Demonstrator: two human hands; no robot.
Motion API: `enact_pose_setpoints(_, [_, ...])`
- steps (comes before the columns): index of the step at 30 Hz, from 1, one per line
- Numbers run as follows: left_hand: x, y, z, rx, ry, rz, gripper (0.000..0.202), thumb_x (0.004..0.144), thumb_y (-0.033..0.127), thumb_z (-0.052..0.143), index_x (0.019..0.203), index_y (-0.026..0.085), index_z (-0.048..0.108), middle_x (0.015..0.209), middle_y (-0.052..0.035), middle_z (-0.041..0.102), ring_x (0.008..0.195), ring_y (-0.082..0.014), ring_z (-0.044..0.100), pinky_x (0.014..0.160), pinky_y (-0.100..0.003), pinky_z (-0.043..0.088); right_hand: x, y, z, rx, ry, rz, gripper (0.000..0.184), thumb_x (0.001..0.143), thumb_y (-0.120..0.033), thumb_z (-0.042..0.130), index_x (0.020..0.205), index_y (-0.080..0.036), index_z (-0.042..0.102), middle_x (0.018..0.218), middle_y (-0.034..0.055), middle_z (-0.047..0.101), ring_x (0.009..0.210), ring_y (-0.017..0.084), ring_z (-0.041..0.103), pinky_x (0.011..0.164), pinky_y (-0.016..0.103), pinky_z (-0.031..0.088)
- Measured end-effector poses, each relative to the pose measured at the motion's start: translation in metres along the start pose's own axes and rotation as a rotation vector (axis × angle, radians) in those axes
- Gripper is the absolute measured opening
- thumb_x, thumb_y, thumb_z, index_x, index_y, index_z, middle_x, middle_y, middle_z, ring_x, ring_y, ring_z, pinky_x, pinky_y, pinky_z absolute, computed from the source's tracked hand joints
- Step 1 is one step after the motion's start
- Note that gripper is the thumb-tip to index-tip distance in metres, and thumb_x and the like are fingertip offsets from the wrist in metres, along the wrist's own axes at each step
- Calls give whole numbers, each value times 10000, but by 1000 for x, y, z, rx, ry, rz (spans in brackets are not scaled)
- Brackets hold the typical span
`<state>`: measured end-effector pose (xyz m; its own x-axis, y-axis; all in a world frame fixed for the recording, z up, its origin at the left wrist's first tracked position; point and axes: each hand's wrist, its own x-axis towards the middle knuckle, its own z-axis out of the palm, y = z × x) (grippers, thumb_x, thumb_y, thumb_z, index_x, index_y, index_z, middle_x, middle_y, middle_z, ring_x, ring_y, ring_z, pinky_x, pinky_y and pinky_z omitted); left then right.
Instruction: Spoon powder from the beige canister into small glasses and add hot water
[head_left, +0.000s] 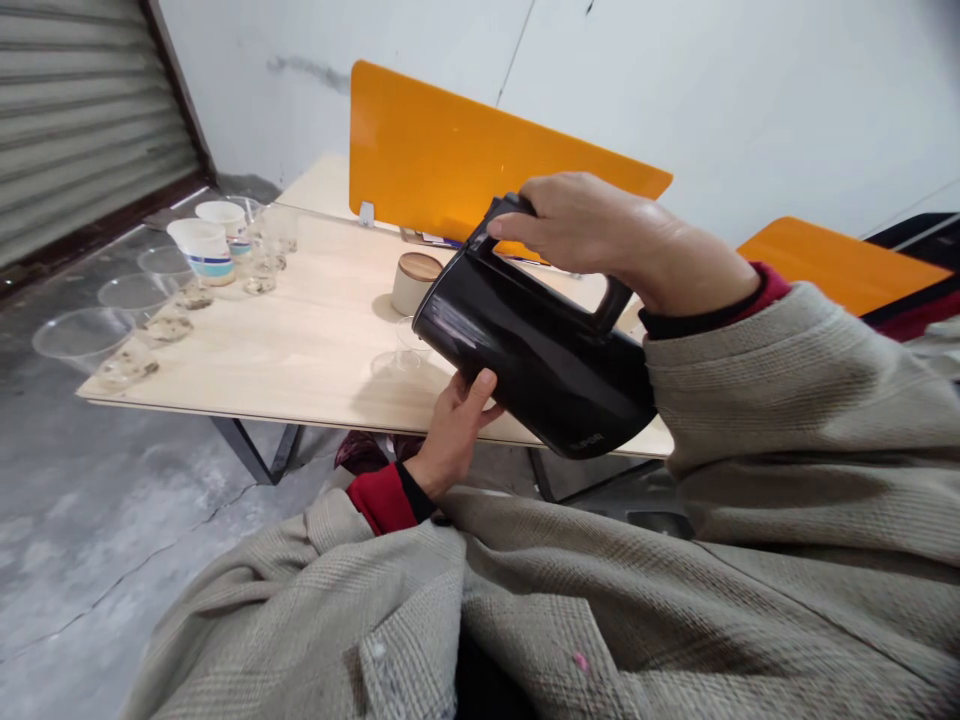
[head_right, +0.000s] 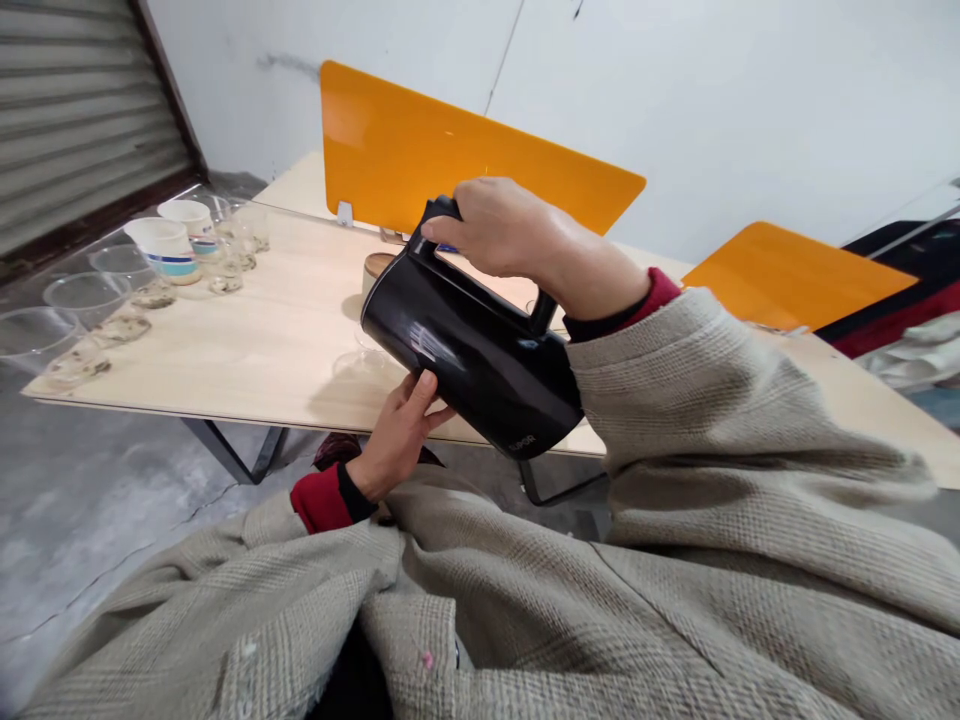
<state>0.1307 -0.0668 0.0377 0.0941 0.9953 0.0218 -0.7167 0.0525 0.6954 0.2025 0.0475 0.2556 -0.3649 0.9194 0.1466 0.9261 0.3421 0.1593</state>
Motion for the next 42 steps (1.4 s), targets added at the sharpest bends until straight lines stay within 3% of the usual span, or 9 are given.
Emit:
enact_pose_setpoints(7, [1, 1, 2, -20, 2, 7, 530, 913, 573, 797, 1310, 235, 704, 1556, -106, 640, 1487, -326, 553, 1200, -535, 517, 4, 3, 3, -6, 76, -55, 377, 1030, -499, 498, 859, -179, 600, 990, 156, 722, 953, 290, 709, 797, 374, 480])
enact_pose_setpoints(16, [2, 1, 3, -37, 12, -5, 543, 883, 572, 830, 1299, 240, 724, 1534, -105, 652, 1485, -339, 554, 1217, -569, 499, 3, 2, 1, -11, 65, -46, 367, 1017, -497, 495, 880, -183, 625, 1006, 181, 727, 944, 308, 707, 759, 381, 439])
enact_pose_setpoints(24, [3, -1, 2, -21, -1, 13, 559, 901, 591, 804, 1323, 239, 705, 1573, -105, 625, 1486, -331, 551, 1194, -541, 521, 6, 2, 1, -9, 64, -77, 380, 1019, -501, 507, 757, -231, 449, 946, 155, 701, 945, 307, 698, 778, 393, 453])
enact_pose_setpoints(28, [4, 0, 2, -17, 4, 20, 550, 902, 582, 803, 1317, 234, 705, 1561, -106, 634, 1476, -327, 557, 1179, -530, 531, 4, 0, -2, -3, 63, -64, 376, 1031, -502, 502, 766, -244, 433, 964, 155, 696, 949, 322, 698, 782, 408, 464])
enact_pose_setpoints(36, [4, 3, -4, 127, -22, 64, 591, 884, 577, 810, 1355, 245, 681, 1514, -106, 676, 1395, -310, 621, 1186, -509, 513, -39, 6, -6, 171, 137, 195, 335, 1046, -314, 568, 737, -231, 468, 719, 12, 564, 736, 174, 562, 782, 354, 439])
enact_pose_setpoints(42, [14, 4, -10, 284, -17, 169, 529, 869, 518, 829, 1300, 237, 703, 1379, -95, 746, 1323, -294, 654, 1204, -478, 477, -71, 39, 22, 585, 358, 281, 297, 994, -286, 593, 739, -260, 443, 630, -31, 510, 555, 132, 490, 572, 321, 360])
